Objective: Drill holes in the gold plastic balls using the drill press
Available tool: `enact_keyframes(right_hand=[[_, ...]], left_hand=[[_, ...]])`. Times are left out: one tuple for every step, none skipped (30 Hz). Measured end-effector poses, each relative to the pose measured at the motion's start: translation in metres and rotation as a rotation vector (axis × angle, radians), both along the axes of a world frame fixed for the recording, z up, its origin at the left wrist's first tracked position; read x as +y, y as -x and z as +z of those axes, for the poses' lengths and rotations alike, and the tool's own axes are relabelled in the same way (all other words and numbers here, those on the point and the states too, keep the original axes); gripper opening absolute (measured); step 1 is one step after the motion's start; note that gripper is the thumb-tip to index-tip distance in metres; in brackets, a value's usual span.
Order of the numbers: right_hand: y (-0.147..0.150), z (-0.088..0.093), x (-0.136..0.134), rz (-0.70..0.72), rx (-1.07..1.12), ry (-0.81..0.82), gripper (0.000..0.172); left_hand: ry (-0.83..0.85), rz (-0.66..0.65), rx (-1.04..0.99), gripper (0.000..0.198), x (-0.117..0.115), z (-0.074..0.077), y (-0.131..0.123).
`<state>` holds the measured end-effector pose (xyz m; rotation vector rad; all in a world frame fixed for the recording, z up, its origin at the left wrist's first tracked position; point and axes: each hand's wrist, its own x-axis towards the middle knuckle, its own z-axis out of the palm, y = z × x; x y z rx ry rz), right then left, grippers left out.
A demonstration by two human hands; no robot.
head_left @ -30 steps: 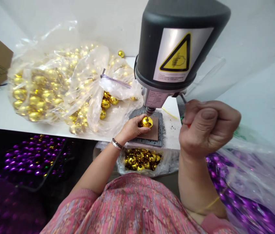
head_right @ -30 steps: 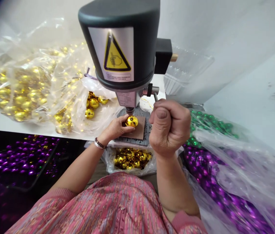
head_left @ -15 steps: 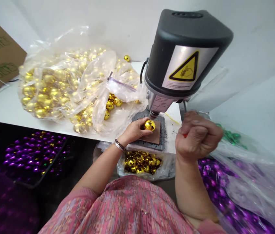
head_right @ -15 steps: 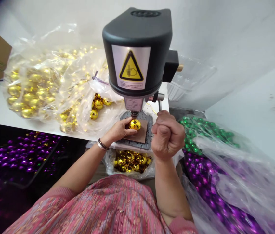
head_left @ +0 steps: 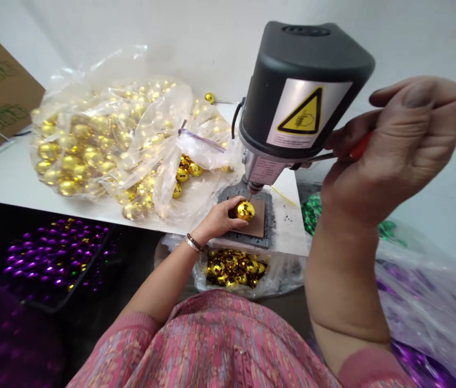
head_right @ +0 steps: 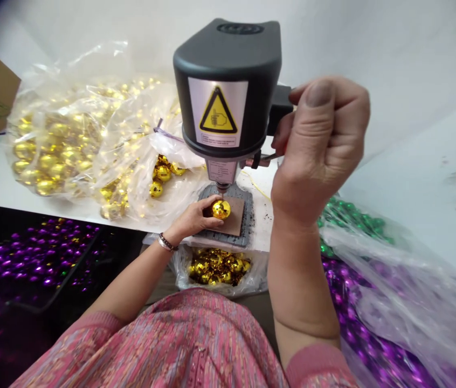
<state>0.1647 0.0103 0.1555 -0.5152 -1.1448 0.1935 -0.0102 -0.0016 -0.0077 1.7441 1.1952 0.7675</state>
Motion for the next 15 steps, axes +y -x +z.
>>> enact_keyframes(right_hand=[[0.000, 0.001, 0.000, 0.007, 0.006, 0.012, 0.019], [0.000, 0.001, 0.000, 0.015, 0.016, 0.017, 0.019], [0.000, 0.001, -0.001, 0.021, 0.030, 0.028, 0.019], [0.001, 0.001, -0.002, 0.026, 0.044, 0.040, 0.019], [0.002, 0.001, -0.004, 0.031, 0.058, 0.054, 0.019], [0.003, 0.001, -0.005, 0.034, 0.073, 0.071, 0.019], [0.004, 0.002, -0.007, 0.037, 0.089, 0.093, 0.020], [0.006, 0.003, -0.009, 0.038, 0.112, 0.114, 0.021], [0.007, 0.004, -0.011, 0.040, 0.142, 0.143, 0.022], [0.009, 0.005, -0.013, 0.043, 0.175, 0.179, 0.023], [0.010, 0.006, -0.016, 0.048, 0.211, 0.228, 0.025], [0.012, 0.006, -0.018, 0.060, 0.247, 0.266, 0.027], [0.013, 0.007, -0.019, 0.085, 0.278, 0.289, 0.030], [0.013, 0.008, -0.020, 0.118, 0.302, 0.292, 0.032], [0.014, 0.009, -0.021, 0.150, 0.311, 0.274, 0.033]], left_hand=[[-0.001, -0.013, -0.015, 0.067, -0.003, 0.001, 0.004], [0.001, -0.038, -0.025, 0.067, -0.007, 0.002, 0.009], [0.007, -0.076, -0.027, 0.068, -0.011, 0.004, 0.016], [0.014, -0.126, -0.020, 0.068, -0.016, 0.007, 0.024], [0.021, -0.181, -0.002, 0.068, -0.020, 0.011, 0.032], [0.027, -0.230, 0.026, 0.069, -0.023, 0.015, 0.041], [0.030, -0.258, 0.062, 0.069, -0.025, 0.019, 0.050], [0.025, -0.249, 0.104, 0.067, -0.025, 0.022, 0.057], [0.008, -0.198, 0.155, 0.063, -0.023, 0.026, 0.064], [-0.027, -0.104, 0.218, 0.056, -0.019, 0.028, 0.071], [-0.078, 0.019, 0.292, 0.048, -0.013, 0.030, 0.076], [-0.141, 0.154, 0.380, 0.041, -0.006, 0.032, 0.080], [-0.203, 0.283, 0.482, 0.038, 0.001, 0.034, 0.084], [-0.246, 0.389, 0.595, 0.039, 0.009, 0.035, 0.088], [-0.263, 0.461, 0.714, 0.041, 0.015, 0.037, 0.091]])
